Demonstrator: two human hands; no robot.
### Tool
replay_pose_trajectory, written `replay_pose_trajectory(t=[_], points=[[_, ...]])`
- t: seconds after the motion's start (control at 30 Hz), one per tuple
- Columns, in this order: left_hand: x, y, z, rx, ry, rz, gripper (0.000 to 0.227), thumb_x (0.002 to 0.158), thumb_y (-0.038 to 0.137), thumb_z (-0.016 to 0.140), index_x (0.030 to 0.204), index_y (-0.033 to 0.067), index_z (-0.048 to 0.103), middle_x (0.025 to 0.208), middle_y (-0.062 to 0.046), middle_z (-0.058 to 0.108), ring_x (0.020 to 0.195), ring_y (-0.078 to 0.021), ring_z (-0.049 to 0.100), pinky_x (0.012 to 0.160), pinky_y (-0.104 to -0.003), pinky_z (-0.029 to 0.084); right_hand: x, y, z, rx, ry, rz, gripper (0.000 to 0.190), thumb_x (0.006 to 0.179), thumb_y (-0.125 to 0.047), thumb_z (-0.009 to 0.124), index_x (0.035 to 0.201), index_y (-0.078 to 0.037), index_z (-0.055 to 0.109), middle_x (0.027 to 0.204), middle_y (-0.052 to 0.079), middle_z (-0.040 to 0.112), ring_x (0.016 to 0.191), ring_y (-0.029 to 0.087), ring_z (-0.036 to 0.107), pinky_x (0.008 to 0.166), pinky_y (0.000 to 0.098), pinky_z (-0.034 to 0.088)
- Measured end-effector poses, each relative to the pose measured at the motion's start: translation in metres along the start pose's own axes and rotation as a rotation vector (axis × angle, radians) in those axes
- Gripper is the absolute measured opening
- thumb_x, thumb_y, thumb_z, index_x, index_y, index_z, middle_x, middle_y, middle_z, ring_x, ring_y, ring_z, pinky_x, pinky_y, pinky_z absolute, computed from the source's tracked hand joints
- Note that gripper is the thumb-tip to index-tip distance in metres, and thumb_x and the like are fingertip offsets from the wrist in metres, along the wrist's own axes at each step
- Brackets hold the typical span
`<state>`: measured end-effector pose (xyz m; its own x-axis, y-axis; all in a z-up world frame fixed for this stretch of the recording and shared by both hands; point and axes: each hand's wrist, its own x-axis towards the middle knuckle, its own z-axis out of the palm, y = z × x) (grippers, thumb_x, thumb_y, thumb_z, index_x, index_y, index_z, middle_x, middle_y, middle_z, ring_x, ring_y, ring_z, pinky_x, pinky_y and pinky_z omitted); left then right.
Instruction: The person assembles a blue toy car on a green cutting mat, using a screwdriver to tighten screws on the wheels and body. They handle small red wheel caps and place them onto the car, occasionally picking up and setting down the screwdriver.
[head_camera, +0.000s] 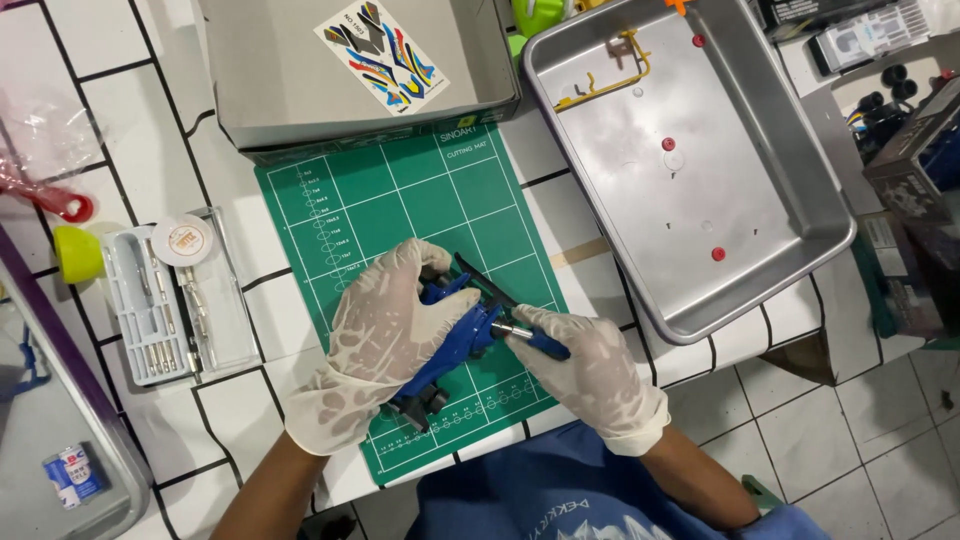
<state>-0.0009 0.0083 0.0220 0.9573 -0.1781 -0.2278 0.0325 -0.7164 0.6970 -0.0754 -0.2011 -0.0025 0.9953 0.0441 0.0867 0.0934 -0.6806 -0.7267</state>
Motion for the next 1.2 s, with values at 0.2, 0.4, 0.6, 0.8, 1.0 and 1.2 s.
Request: replay_pose_trajectory(t=[0.2, 0.4, 0.6, 0.8, 1.0, 1.2], points=[[0.003, 0.013, -0.01, -0.022, -0.104, -0.116, 0.071, 0.076, 0.059, 0.08, 0.13, 0.0155, 0.062, 0.118, -0.01, 0.072, 0.111, -0.0315, 0.071, 0.091, -0.048, 0.058, -0.012, 0.015, 0.007, -0.085, 0.021, -0.079, 0.03, 0.075, -0.005, 0.084, 0.104, -0.006, 0.08, 0.096, 0.013, 0.081, 0.087, 0.033, 0.077, 0.072, 0.0424, 0.064], [0.002, -0.009, -0.002, 0.045, -0.111, 0.044, 0.05, 0.083, 0.048, 0.078, 0.117, 0.0129, 0.073, 0.113, -0.01, 0.069, 0.105, -0.0359, 0.071, 0.085, -0.049, 0.06, 0.012, -0.02, -0.03, 0.407, 0.044, 0.35, 0.014, 0.075, -0.005, 0.083, 0.089, -0.005, 0.085, 0.074, 0.011, 0.081, 0.063, 0.011, 0.067, 0.058, 0.0264, 0.058], [0.002, -0.008, -0.001, -0.03, -0.148, 0.091, 0.03, 0.084, 0.037, 0.076, 0.106, 0.0179, 0.071, 0.108, -0.005, 0.066, 0.108, -0.0333, 0.069, 0.085, -0.047, 0.059, 0.057, -0.036, -0.013, 0.433, 0.032, 0.515, 0.017, 0.074, -0.016, 0.088, 0.091, -0.013, 0.085, 0.079, 0.008, 0.08, 0.065, 0.01, 0.066, 0.056, 0.0251, 0.054], [0.003, -0.006, -0.015, -0.069, -0.134, 0.049, 0.04, 0.091, 0.038, 0.069, 0.122, 0.013, 0.065, 0.115, -0.009, 0.068, 0.108, -0.0313, 0.071, 0.086, -0.046, 0.06, 0.08, -0.027, 0.008, 0.513, -0.049, 0.551, 0.013, 0.078, -0.014, 0.085, 0.091, -0.009, 0.083, 0.069, 0.004, 0.07, 0.063, 0.005, 0.054, 0.052, 0.0183, 0.044], [-0.003, 0.0, -0.037, 0.071, -0.27, -0.031, 0.06, 0.085, 0.046, 0.072, 0.132, 0.0116, 0.064, 0.126, -0.009, 0.067, 0.116, -0.0293, 0.069, 0.093, -0.044, 0.058, 0.1, -0.029, 0.013, 0.527, -0.116, 0.543, 0.012, 0.075, -0.012, 0.086, 0.083, -0.004, 0.081, 0.056, 0.003, 0.06, 0.05, 0.003, 0.046, 0.043, 0.0154, 0.035], [-0.037, 0.002, 0.012, 0.923, -0.056, 0.232, 0.144, 0.055, 0.108, 0.071, 0.149, 0.0024, 0.044, 0.109, -0.008, 0.056, 0.087, -0.0193, 0.059, 0.065, -0.036, 0.058, 0.104, -0.02, 0.011, 0.599, -0.239, 0.614, 0.014, 0.078, -0.016, 0.089, 0.084, -0.005, 0.082, 0.077, 0.008, 0.077, 0.07, 0.012, 0.068, 0.064, 0.0222, 0.053]])
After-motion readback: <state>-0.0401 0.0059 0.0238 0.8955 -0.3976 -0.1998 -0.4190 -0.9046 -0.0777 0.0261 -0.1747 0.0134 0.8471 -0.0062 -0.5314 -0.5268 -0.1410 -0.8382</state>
